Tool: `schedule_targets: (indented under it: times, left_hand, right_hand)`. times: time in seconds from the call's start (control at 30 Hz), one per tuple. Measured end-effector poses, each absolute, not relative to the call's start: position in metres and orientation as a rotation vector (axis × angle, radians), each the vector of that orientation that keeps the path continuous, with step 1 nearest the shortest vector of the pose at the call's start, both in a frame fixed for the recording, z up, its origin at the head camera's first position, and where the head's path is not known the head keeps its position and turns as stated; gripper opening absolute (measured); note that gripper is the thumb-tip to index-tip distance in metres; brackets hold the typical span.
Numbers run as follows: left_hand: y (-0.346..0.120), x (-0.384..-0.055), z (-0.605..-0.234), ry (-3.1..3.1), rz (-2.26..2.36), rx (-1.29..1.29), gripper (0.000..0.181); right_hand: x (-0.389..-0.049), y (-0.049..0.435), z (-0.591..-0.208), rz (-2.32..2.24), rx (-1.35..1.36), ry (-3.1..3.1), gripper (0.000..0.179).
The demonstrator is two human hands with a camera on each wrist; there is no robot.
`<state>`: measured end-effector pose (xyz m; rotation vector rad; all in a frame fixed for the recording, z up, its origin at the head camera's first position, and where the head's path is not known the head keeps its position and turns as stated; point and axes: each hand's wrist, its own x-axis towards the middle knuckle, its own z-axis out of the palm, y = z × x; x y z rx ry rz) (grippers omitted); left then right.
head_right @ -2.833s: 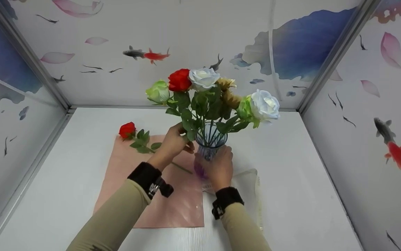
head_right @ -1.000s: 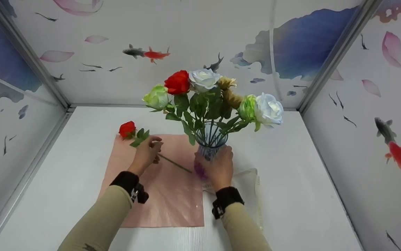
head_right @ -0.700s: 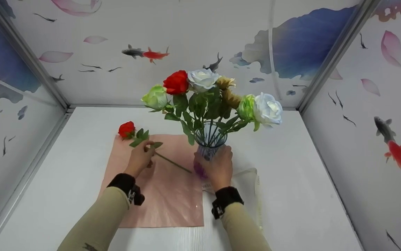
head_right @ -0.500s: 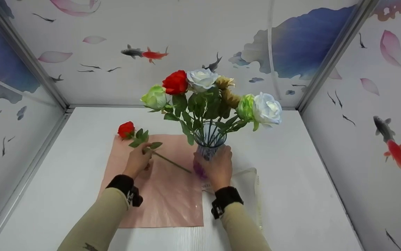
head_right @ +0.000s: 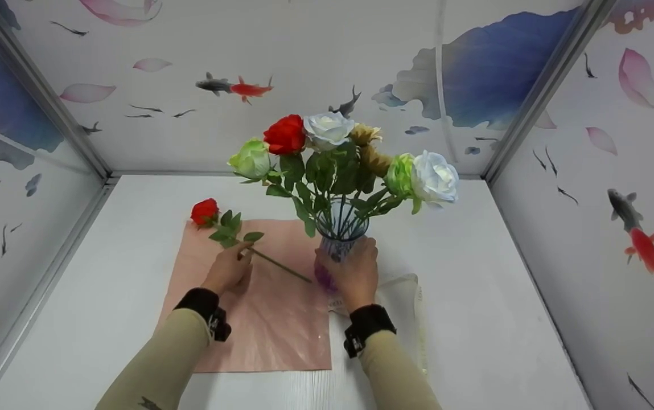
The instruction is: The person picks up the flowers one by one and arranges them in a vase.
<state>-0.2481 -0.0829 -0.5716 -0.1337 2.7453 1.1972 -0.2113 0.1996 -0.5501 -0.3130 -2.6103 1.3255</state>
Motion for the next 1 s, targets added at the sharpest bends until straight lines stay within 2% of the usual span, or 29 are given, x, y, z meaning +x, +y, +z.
schedule_targets:
  times: [0.73,0.9,1.0]
  left_hand:
    - [-0.0743,-0.2453,-0.5743,2.711,0.814,0.032,0.053]
    - [-0.0736,-0.2446,-0.5761,2.724,0.834,0.025,0.048]
    - [-0.0747,-0.2443,-0.5760,2.723,0.896,0.000,0.037]
  right_hand:
    - [-0.2103,0.2000,-0.5493,1.360,-0.350,-2.621,0.119]
    - [-0.2111,0.1992,-0.5501,1.352,-0.341,-2.612,0.116]
    - [-0.2119,0.1996,-0.5509,1.346,-0.347,-2.614,0.116]
